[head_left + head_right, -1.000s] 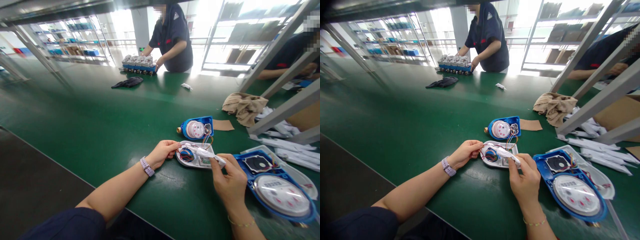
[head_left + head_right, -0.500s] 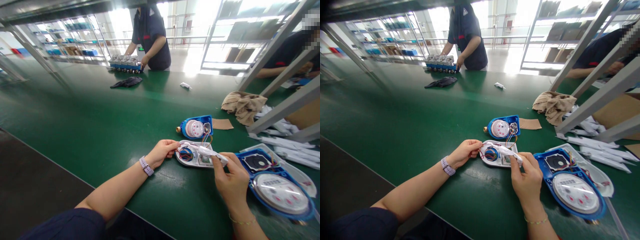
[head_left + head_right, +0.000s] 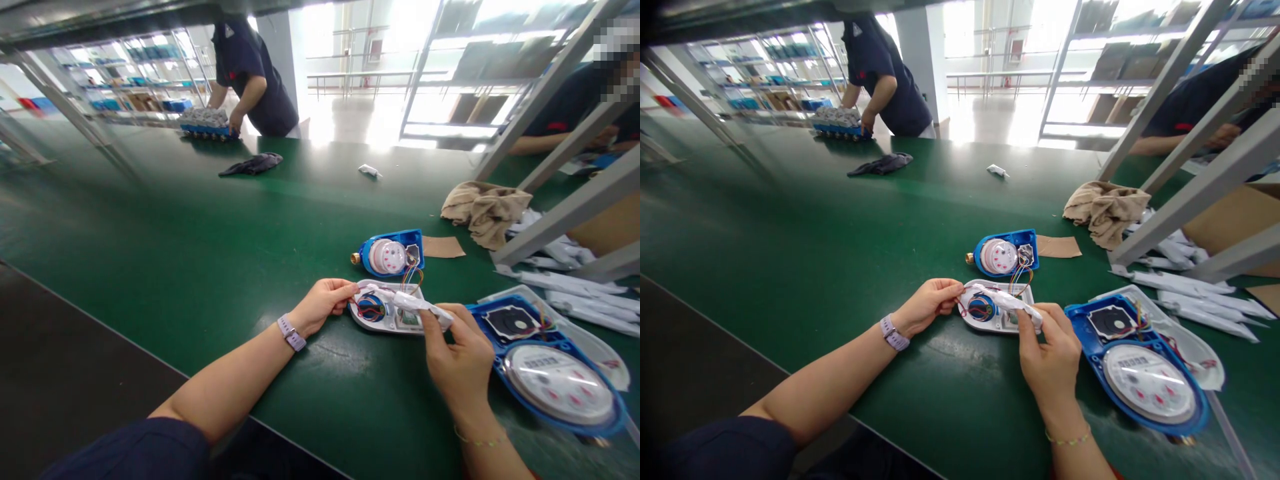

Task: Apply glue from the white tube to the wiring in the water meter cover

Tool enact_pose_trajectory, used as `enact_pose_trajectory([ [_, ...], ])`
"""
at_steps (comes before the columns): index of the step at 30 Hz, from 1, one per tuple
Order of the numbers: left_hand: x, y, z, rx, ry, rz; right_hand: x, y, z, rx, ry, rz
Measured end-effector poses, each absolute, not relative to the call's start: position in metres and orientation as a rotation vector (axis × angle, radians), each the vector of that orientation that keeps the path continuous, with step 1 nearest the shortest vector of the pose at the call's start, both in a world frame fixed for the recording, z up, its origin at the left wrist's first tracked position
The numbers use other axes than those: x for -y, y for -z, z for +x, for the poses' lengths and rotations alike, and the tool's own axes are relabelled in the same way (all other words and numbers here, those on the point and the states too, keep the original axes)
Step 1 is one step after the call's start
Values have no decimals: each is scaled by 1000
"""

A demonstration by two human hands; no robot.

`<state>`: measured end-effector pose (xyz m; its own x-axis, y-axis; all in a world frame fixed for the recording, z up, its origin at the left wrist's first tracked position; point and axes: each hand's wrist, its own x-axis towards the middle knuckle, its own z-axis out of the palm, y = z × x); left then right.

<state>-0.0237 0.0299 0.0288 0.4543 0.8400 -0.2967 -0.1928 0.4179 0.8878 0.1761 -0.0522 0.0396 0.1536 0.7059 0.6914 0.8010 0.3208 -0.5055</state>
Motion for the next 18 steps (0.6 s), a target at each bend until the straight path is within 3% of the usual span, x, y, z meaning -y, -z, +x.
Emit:
enact_pose_trajectory([
  [18,-31,-24,-27,-967,-774,1174,48,-28,189,1251,-409,-1543],
])
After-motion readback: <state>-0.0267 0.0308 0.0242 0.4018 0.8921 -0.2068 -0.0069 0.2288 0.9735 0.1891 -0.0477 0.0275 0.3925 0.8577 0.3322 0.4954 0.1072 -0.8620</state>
